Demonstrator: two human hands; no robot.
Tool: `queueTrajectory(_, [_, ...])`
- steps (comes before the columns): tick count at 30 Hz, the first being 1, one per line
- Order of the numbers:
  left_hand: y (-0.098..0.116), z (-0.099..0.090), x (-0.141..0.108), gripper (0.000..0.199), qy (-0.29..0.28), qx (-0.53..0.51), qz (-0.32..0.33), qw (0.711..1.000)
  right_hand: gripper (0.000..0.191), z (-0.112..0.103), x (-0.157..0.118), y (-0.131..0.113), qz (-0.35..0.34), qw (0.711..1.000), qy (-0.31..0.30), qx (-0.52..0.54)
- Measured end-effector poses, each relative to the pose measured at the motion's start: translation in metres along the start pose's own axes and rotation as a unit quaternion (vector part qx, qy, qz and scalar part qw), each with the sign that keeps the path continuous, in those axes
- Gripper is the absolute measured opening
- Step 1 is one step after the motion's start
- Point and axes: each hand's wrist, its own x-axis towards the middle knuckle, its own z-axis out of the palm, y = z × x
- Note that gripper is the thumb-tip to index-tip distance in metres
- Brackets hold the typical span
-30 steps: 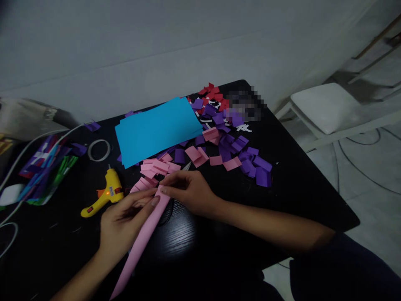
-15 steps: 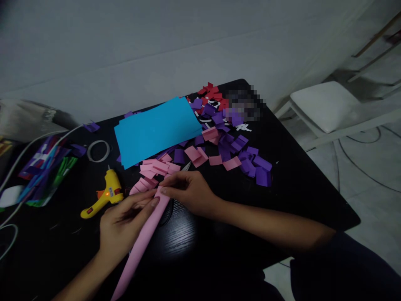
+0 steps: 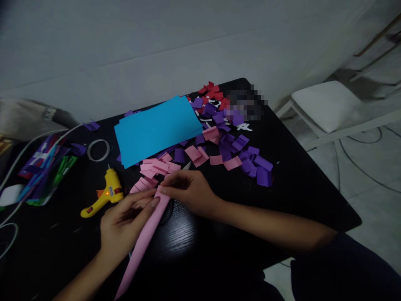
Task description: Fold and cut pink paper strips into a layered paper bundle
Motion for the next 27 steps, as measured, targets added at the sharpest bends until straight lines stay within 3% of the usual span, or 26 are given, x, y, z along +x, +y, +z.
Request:
queueTrajectory(16, [0.001,0.001,0.001,0.023,0.006,0.019,0.017,1.0,0.019,-0.001,0.0,0.001,0.001,1.0,0.002,-0.003])
queueTrajectory(24, [0.003,-0.001,0.006,0.008,-0.047,-0.074,-0.088,0.992,0.021,0.0,-0.003,-0.001,0.005,0.999,-0.028,-0.023])
queueTrajectory(27, [0.003,-0.003,0.01,0.015,-0.088,-0.078,-0.105,0.988,0.017,-0.001,-0.003,-0.001,0.015,0.999,-0.046,-0.024])
